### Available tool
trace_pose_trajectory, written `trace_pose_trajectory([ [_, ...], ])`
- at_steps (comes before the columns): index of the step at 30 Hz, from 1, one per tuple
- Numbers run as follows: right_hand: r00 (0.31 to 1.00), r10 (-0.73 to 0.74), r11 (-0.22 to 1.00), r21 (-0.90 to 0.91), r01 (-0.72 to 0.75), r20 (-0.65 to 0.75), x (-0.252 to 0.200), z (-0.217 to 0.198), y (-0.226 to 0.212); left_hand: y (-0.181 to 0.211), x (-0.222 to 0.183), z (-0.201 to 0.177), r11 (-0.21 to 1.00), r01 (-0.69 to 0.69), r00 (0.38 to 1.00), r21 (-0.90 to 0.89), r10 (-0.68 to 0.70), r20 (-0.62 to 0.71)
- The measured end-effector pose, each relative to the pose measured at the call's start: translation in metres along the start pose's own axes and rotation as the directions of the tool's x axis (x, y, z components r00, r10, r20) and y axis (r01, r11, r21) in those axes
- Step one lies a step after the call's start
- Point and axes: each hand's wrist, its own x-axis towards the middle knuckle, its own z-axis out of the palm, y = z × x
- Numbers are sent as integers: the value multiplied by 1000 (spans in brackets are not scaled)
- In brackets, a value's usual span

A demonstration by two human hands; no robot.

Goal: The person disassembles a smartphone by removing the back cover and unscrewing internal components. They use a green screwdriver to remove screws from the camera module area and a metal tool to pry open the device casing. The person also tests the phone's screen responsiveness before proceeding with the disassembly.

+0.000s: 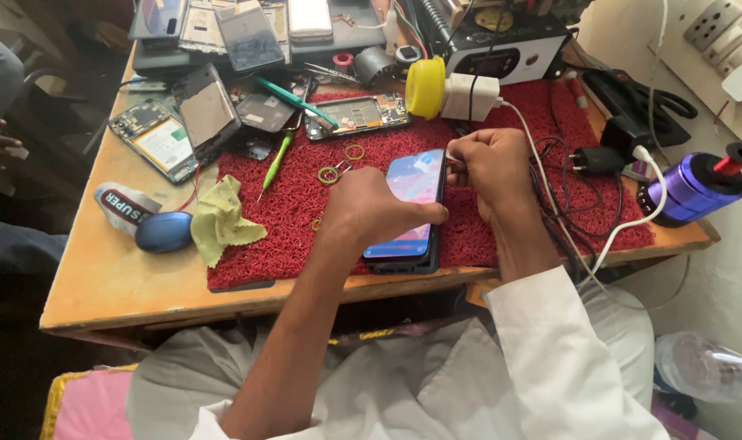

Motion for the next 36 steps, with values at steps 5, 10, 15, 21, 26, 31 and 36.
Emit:
trace_pose_trajectory([
  [5,1000,8,1000,20,-8,-7,2,1,0,-4,6,1,1000,-24,1000,4,24,2],
  [10,1000,-1,1000,26,1,-10,4,4,0,-7,9,0,999,-17,1000,-43,18,16],
  [15,1000,14,1000,14,-13,-28,5,4,1,-5,10,-1,999,-3,1000,-39,4,18],
  [21,999,42,995,89,-41,-5,6,1,4,-5,11,-1,1000,10,999,-6,-10,36],
  [26,999,50,995,88,-49,-17,6,4,4,-6,11,-3,999,8,999,-32,-7,40],
  [31,998,50,995,92,-47,-32,4,5,4,-6,11,-3,999,17,999,-27,-16,41],
  [36,998,54,996,67,-52,-31,7,6,4,-7,13,-4,997,43,998,-58,-40,52],
])
